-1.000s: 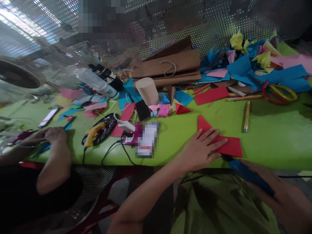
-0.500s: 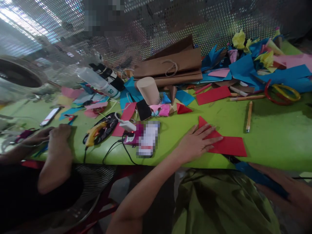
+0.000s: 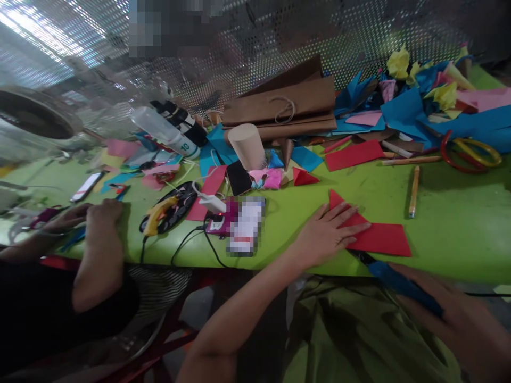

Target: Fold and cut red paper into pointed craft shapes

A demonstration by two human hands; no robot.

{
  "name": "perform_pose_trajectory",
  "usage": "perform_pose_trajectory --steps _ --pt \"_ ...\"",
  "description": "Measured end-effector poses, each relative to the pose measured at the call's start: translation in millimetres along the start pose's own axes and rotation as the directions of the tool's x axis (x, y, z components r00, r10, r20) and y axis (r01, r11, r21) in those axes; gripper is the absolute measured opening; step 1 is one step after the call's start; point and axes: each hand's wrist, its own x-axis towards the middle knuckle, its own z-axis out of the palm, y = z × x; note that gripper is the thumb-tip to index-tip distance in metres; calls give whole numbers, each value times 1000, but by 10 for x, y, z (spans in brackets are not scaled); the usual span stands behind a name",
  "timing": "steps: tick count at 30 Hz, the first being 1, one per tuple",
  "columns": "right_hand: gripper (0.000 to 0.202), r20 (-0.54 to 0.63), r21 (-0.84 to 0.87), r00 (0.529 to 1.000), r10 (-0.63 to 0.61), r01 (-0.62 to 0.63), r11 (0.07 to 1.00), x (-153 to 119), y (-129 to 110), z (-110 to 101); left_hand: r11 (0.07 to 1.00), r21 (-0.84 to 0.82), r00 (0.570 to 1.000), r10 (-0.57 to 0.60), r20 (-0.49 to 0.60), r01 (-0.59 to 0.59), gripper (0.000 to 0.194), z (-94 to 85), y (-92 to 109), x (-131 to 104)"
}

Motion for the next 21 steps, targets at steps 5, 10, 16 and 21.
perform_pose_trajectory --steps 5,10,16,21 --pt "50 13 -19 1000 6 -5 1000 17 15 23 999 4 999 39 34 -39 51 -96 -83 13" --pt "53 45 -45 997 61 -59 997 -70 156 59 993 22 993 111 44 -112 50 -151 -282 37" --pt "46 22 41 999 -27 26 999 98 40 97 990 71 992 120 39 -123 51 -84 -311 32" --pt "49 34 56 999 -1 -1 998 147 13 141 989 79 992 122 16 -122 51 -61 -303 30"
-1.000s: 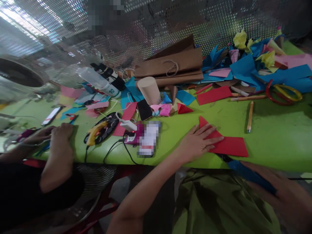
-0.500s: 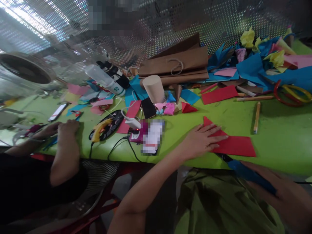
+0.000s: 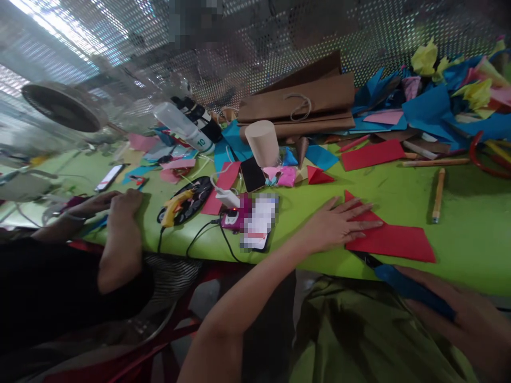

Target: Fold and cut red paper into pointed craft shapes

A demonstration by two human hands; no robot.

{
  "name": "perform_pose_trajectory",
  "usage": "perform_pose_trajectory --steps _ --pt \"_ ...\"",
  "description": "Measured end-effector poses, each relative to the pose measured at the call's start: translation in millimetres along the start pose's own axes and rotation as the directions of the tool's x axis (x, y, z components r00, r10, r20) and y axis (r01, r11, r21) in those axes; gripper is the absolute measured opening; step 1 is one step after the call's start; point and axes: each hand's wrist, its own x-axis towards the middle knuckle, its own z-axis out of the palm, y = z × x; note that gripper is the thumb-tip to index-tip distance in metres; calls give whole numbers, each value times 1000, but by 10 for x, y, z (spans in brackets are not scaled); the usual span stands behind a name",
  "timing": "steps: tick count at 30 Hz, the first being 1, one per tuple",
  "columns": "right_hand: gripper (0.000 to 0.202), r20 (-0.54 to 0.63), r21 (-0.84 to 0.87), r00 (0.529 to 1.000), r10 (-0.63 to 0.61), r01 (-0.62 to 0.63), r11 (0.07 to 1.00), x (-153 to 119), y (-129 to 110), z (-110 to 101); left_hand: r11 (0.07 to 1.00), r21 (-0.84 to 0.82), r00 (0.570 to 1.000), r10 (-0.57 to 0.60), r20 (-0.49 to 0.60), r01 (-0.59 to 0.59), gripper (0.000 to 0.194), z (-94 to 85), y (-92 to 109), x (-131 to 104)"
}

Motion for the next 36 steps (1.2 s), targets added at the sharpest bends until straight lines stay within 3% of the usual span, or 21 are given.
perform_pose_trajectory --steps 8,10,13,16,18,21,24,27,31,33,35,36 --pt "47 48 29 998 -36 35 999 -21 -139 30 999 -32 1000 2 -12 -3 51 -10 -10 -18" --pt "45 10 44 1000 -9 8 999 -41 -21 -104 998 -67 1000 7 -20 -9 51 -27 -21 -13" --pt "51 -77 71 992 103 -98 993 11 215 -470 988 -151 999 -17 -40 11 54 -89 -48 38" --pt "63 -221 16 934 280 -283 959 210 395 -887 982 -187 998 -32 -59 20 65 -183 -80 143" --pt "64 -352 -59 880 319 -361 931 404 496 -1086 983 -177 997 -55 -52 45 72 -245 -98 222" --pt "61 -417 -124 855 308 -389 913 705 690 -1201 983 -165 996 -88 -14 84 69 -316 -119 319" --pt "57 -435 -211 859 269 -388 897 921 925 -1178 968 -230 995 -90 36 95 57 -354 -128 363" --pt "56 -459 -294 852 252 -413 862 1005 1067 -1146 906 -383 983 -155 101 182 43 -368 -140 358" --pt "60 -551 -437 829 97 -385 813 1033 921 -1159 687 -668 952 -283 118 287 33 -363 -197 356" --pt "56 -560 -296 827 43 -249 922 1091 710 -1157 606 -751 939 -338 56 263 30 -361 -232 399" --pt "50 -438 32 893 102 -98 995 1208 463 -1129 562 -798 931 -365 -1 219 27 -366 -256 486" --pt "49 -334 252 931 149 -64 966 1287 346 -1105 544 -818 932 -362 -27 188 26 -372 -260 545"
